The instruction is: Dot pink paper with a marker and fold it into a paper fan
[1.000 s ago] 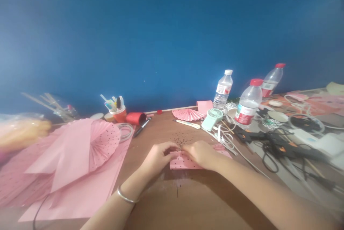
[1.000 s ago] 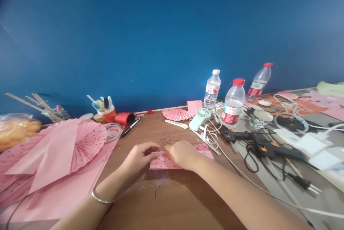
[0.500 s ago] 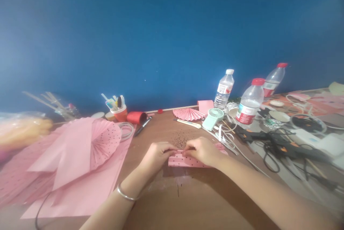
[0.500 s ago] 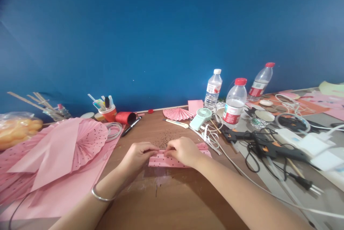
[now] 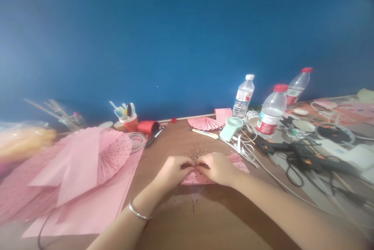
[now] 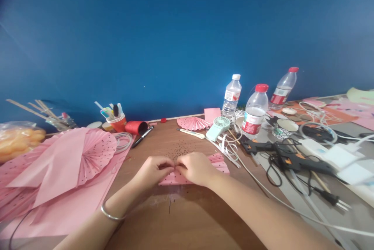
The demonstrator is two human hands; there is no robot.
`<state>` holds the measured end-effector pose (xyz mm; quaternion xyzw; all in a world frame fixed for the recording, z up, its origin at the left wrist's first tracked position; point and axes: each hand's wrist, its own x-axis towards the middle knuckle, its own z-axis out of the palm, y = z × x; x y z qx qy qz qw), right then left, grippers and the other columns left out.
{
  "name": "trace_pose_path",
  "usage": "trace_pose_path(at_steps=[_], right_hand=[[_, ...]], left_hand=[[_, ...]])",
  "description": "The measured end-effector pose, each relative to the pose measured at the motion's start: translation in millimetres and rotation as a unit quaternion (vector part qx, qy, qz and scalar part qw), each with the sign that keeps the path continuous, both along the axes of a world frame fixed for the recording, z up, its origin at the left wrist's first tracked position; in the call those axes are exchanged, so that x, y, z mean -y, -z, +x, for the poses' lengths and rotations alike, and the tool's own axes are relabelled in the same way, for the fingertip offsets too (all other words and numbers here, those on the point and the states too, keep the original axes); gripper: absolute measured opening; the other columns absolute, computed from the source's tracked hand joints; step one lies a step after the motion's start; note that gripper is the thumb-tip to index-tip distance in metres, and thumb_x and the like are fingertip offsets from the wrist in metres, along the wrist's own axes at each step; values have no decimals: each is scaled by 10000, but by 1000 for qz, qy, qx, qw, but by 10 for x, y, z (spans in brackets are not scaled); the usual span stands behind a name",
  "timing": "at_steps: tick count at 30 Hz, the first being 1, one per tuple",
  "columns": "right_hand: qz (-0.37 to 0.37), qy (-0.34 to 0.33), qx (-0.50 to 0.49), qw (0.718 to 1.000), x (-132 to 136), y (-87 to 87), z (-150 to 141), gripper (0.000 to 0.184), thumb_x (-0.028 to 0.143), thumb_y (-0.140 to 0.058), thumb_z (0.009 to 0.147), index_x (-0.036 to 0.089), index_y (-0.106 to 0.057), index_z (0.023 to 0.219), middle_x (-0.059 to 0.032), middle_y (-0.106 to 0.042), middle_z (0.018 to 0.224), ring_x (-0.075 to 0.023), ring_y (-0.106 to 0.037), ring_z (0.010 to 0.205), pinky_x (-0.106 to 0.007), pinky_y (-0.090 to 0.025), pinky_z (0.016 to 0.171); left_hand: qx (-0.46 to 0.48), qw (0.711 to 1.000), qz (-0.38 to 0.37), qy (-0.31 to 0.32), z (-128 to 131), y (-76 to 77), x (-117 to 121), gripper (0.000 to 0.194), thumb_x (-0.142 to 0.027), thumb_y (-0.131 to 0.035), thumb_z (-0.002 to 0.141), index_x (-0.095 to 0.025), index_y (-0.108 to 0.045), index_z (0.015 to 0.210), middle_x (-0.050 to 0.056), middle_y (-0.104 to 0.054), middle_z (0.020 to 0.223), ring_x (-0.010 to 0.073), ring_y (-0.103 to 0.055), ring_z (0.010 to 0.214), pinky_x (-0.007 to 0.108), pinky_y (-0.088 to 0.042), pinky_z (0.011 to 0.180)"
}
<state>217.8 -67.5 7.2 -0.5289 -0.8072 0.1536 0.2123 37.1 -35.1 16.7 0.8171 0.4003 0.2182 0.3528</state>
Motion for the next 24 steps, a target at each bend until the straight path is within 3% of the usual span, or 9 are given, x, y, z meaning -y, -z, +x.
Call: trace_pose_path(at_steps=[6, 11, 16, 19, 24], right_hand=[[7, 28, 64, 998, -118, 32, 160, 292, 322, -360, 866, 229, -637, 861, -33, -670, 835, -175, -592, 779, -257, -372, 663], [5, -9, 117, 993, -132, 52, 151, 309, 374, -367, 862, 225, -636, 835, -31, -673, 798, -179, -601, 732, -254, -370, 610], [11, -1, 166, 986, -144, 34, 170, 309, 326, -357, 870, 213, -640, 817, -40, -673, 761, -188, -605, 717, -252, -355, 581], [15, -1, 187, 982, -168, 17, 251, 292, 295, -367, 866, 207, -635, 789, -39, -669, 756, -182, -604, 698, -247, -353, 578], [25, -20, 241, 970, -190, 62, 265, 210, 206, -413, 836, 176, -605, 758, -51, -659, 719, -176, -600, 674, -237, -340, 563]], left_hand=[[-25, 998, 10, -64, -135, 30, -176, 160, -247, -504, 697, -186, -653, 698, -15, -652, 708, 136, -567, 676, 215, -401, 616], [-50, 998, 17, -37, -136, 39, -138, 156, -241, -486, 695, -185, -631, 707, -27, -620, 654, 116, -530, 598, 208, -382, 554], [-40, 999, 9, -30, -161, 45, -169, 157, -241, -483, 702, -192, -631, 720, -18, -638, 736, 126, -550, 666, 207, -390, 592], [-94, 994, 22, -41, -235, 28, -241, 148, -241, -472, 704, -177, -605, 710, -11, -619, 686, 124, -535, 614, 208, -374, 554], [-224, 970, 96, -1, -235, -34, -206, 119, -204, -451, 719, -205, -570, 722, -18, -601, 675, 124, -525, 604, 209, -331, 543]])
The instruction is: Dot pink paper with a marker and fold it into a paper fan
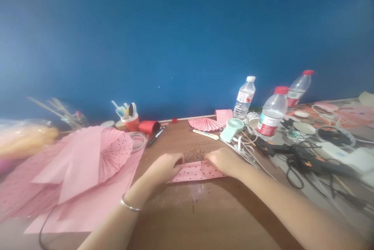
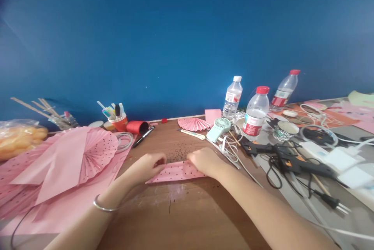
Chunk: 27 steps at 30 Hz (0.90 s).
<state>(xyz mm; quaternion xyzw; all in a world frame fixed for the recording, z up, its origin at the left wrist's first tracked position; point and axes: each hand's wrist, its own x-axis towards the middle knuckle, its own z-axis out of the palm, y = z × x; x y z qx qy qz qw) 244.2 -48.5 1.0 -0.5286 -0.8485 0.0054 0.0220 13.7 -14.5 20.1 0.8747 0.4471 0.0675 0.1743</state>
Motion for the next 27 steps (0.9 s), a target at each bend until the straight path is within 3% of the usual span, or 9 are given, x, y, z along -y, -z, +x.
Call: trace_pose_path(at_steps=[5, 11, 17, 27], right_hand=[[12, -26, 12, 1000, 8, 47, -98, 151, 98, -456, 766, 183, -581, 772, -30, -655, 712, -165, -594, 659, -231, -297, 531], [54, -23, -21, 998, 65, 10, -172, 175, 153, -447, 802, 171, -587, 699, -38, -640, 677, -162, -558, 665, -264, -272, 581], [73, -26, -30, 997, 82, 32, -208, 184, 90, -477, 757, 167, -596, 640, -32, -630, 639, -152, -528, 652, -286, -225, 587], [27, -22, -93, 995, 63, 6, -164, 220, 146, -460, 783, 225, -655, 721, -9, -670, 705, -139, -569, 689, -261, -253, 615]], left_hand=[[-41, 996, 67, 37, 125, 45, 98, 160, -265, -415, 795, -241, -574, 794, -10, -623, 750, 153, -546, 663, 233, -328, 566], [28, 996, 59, 54, 172, 182, 82, 150, -229, -424, 811, -225, -573, 818, -13, -618, 799, 139, -546, 740, 217, -368, 642], [1, 991, 101, 92, 204, 186, 122, 219, -210, -373, 845, -192, -590, 825, 17, -605, 764, 141, -540, 707, 230, -375, 632], [81, 990, 52, 107, 190, 145, 97, 105, -198, -524, 765, -206, -622, 800, -9, -615, 751, 123, -544, 715, 200, -386, 654]])
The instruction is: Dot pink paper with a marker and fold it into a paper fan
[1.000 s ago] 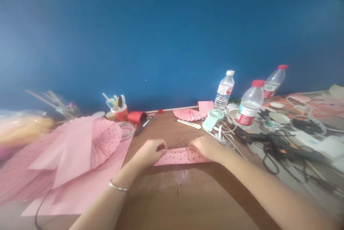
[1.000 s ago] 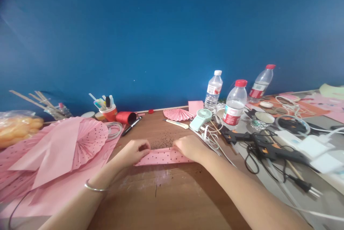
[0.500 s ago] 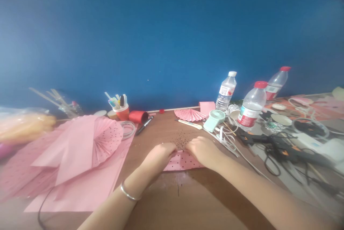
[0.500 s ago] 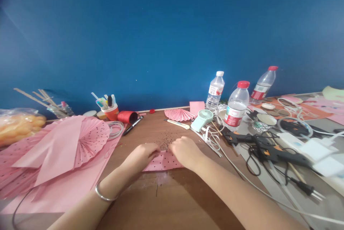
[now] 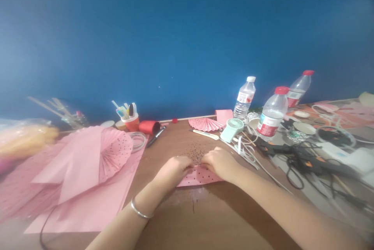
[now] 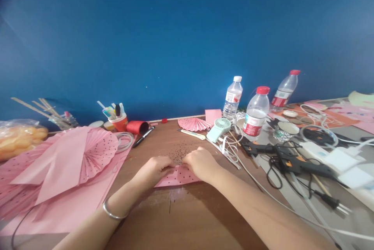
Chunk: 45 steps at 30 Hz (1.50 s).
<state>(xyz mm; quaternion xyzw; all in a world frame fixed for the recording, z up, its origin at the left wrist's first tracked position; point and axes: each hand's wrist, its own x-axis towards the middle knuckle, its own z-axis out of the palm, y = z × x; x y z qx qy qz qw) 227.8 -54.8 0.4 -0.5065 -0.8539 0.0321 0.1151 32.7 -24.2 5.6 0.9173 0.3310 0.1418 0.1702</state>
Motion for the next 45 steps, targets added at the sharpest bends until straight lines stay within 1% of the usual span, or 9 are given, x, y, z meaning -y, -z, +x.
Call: trace_pose_path(at_steps=[5, 9, 13, 19, 22, 25, 29, 37, 45], right_hand=[[-11, -11, -18, 1000, -11, -21, 36, 210, 152, -465, 785, 249, -649, 763, 15, -677, 751, -140, -581, 739, -261, -277, 648], [-15, 29, 26, 999, 2, -86, 65, 220, 143, -459, 788, 225, -645, 703, -1, -667, 733, -153, -574, 739, -281, -282, 660], [-4, 53, 70, 996, 58, -76, -78, 216, 125, -446, 791, 185, -625, 685, -33, -644, 725, -161, -561, 720, -290, -294, 654], [-30, 39, 11, 999, 86, 16, -229, 175, 154, -449, 782, 191, -602, 709, -29, -623, 748, -154, -555, 707, -239, -313, 580], [-56, 52, 2, 997, 43, 35, -161, 192, 202, -419, 820, 208, -604, 767, -25, -626, 767, -158, -562, 707, -235, -309, 561], [-81, 79, 12, 994, -5, 30, -41, 237, 261, -388, 848, 203, -599, 757, -32, -632, 753, -161, -562, 677, -236, -301, 547], [-95, 66, -18, 993, -43, 14, 121, 267, 292, -383, 851, 195, -592, 716, -29, -639, 719, -156, -565, 653, -232, -305, 537], [-96, 37, -101, 990, -100, -6, 356, 257, 253, -385, 850, 173, -598, 730, -40, -647, 782, -150, -569, 721, -235, -360, 622], [-67, 66, -157, 983, -106, 45, 353, 300, 278, -342, 862, 177, -587, 721, -21, -616, 728, -142, -545, 686, -241, -359, 622]], left_hand=[[25, 999, -23, 6, -18, -47, 3, 119, -173, -517, 767, -200, -631, 784, -10, -625, 749, 114, -552, 706, 192, -387, 665], [10, 1000, -14, -22, -36, -43, -6, 150, -201, -482, 789, -195, -630, 762, -3, -630, 752, 124, -553, 721, 199, -391, 672], [-13, 999, 9, -31, 4, -24, 23, 169, -216, -449, 809, -195, -614, 783, 2, -627, 765, 132, -552, 732, 209, -390, 670], [-31, 999, 2, -9, 74, -25, 70, 145, -173, -465, 782, -205, -606, 774, -7, -618, 749, 131, -550, 721, 208, -387, 658], [7, 1000, -24, -9, 28, -22, 22, 126, -180, -494, 762, -210, -617, 768, -19, -626, 754, 121, -552, 721, 201, -387, 672], [33, 997, -56, -45, -53, -29, -43, 126, -193, -506, 749, -210, -630, 747, -26, -640, 757, 116, -562, 719, 199, -390, 675], [37, 991, -99, -79, -127, -51, -97, 126, -216, -509, 740, -220, -633, 717, -48, -647, 723, 105, -568, 679, 192, -392, 638], [42, 989, -103, -93, -220, -15, -181, 148, -255, -494, 743, -202, -632, 729, -29, -643, 717, 114, -566, 661, 201, -397, 611], [40, 992, -87, -88, -222, -25, -176, 156, -260, -483, 756, -208, -629, 743, -22, -648, 750, 122, -570, 705, 213, -405, 655]])
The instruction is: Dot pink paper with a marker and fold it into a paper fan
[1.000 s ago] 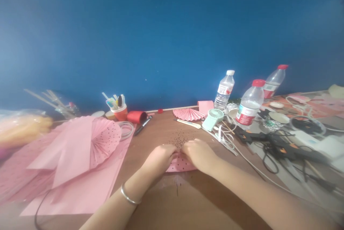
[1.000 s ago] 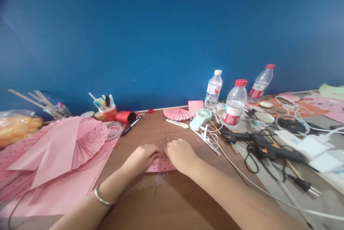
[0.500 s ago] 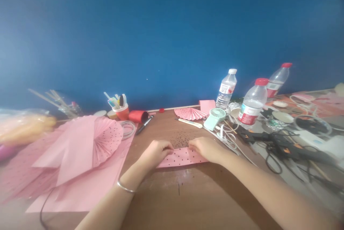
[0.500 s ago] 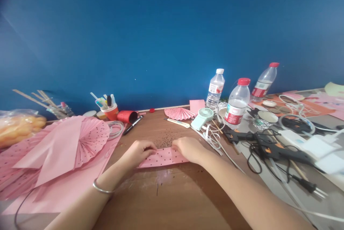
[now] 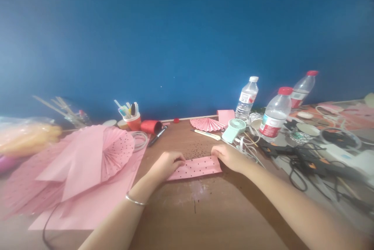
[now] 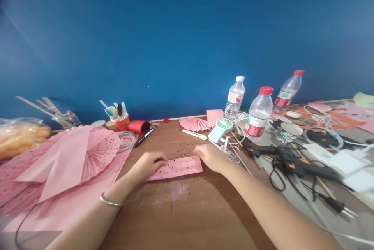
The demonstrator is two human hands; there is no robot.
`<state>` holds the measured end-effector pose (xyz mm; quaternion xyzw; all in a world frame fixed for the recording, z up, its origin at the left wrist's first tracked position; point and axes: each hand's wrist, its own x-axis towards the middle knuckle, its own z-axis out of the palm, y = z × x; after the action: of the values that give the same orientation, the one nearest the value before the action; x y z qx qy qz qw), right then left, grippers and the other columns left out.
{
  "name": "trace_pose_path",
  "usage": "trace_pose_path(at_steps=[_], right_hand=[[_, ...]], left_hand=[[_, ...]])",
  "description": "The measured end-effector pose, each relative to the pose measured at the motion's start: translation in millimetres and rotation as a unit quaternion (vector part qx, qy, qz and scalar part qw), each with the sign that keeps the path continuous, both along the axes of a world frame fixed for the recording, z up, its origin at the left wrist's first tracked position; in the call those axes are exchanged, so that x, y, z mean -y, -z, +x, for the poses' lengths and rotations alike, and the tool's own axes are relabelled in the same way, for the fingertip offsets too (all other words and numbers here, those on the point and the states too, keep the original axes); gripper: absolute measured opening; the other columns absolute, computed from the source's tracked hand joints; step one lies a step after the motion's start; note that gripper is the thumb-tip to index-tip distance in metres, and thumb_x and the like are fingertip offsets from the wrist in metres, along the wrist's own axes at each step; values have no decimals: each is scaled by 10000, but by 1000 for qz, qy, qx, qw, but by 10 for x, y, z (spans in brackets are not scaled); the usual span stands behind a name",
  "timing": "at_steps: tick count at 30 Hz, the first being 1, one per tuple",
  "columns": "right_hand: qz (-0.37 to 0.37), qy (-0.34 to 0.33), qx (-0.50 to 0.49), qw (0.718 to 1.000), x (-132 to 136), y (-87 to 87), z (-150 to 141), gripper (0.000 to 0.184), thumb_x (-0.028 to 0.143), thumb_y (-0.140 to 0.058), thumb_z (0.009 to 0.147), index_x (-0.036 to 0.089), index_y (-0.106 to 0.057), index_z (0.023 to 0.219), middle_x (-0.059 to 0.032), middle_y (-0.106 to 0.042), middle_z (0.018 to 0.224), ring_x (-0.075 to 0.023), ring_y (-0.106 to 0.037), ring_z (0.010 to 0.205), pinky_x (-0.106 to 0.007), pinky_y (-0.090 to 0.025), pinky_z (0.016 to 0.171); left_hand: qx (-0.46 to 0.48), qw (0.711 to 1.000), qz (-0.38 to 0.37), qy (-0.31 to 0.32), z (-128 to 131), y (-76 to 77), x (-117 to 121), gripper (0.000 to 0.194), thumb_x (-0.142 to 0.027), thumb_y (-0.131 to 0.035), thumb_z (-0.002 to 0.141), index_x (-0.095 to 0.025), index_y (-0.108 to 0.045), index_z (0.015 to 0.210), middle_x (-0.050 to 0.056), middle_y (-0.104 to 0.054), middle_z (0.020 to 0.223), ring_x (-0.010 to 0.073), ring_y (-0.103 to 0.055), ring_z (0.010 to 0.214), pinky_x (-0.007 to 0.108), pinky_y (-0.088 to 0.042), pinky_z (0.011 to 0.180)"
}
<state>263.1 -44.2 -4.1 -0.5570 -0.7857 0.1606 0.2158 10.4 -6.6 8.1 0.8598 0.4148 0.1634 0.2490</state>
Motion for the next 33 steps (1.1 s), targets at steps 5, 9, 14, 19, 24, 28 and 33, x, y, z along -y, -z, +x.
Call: trace_pose_path(at_steps=[5, 9, 14, 19, 24, 28, 33], right_hand=[[-57, 6, -73, 996, -44, 52, 17, 214, 372, -509, 766, 189, -616, 735, -3, -637, 729, -140, -552, 664, -240, -370, 625], [-56, 29, -85, 994, -105, 96, 116, 177, 311, -519, 750, 179, -618, 686, -11, -636, 709, -147, -555, 660, -249, -379, 624], [-25, 35, -64, 997, -129, 108, 194, 150, 189, -470, 753, 175, -607, 694, -16, -630, 724, -151, -555, 684, -261, -389, 653], [45, -11, 6, 999, -110, 94, 176, 159, 205, -473, 795, 173, -603, 709, -31, -613, 762, -156, -533, 747, -272, -385, 690], [95, -71, 57, 991, -68, 53, 124, 189, 244, -458, 830, 170, -621, 770, -40, -611, 777, -169, -510, 798, -293, -376, 727], [101, -108, 67, 987, -12, 16, 20, 207, 255, -440, 847, 188, -632, 880, -33, -614, 823, -164, -506, 812, -296, -368, 751], [91, -129, 111, 981, 24, -11, -62, 261, 218, -398, 866, 209, -657, 899, -39, -593, 776, -163, -494, 807, -282, -362, 709]], left_hand=[[-2, 1000, -5, 3, 9, -10, 11, 157, -266, -483, 751, -205, -626, 732, -21, -647, 747, 120, -569, 697, 208, -407, 648], [0, 1000, -13, -5, -82, 16, -63, 158, -280, -500, 734, -205, -638, 746, -16, -645, 759, 125, -568, 693, 211, -407, 646], [3, 1000, -19, -12, -260, -8, -201, 156, -268, -497, 725, -197, -635, 736, -21, -640, 748, 129, -568, 716, 209, -404, 653], [-62, 996, 67, 0, -250, -81, -177, 145, -256, -488, 729, -196, -620, 738, -2, -617, 736, 145, -545, 724, 238, -395, 688], [-97, 987, 125, 22, -87, -73, -25, 127, -215, -454, 760, -203, -579, 783, 5, -583, 775, 144, -519, 715, 237, -380, 655], [-114, 981, 146, 60, -4, -106, 69, 163, -188, -387, 810, -205, -549, 799, 4, -564, 794, 142, -507, 729, 239, -365, 652], [-149, 962, 181, 138, 29, -175, 148, 163, -80, -425, 763, -206, -525, 789, -6, -552, 817, 145, -491, 779, 240, -351, 666]])
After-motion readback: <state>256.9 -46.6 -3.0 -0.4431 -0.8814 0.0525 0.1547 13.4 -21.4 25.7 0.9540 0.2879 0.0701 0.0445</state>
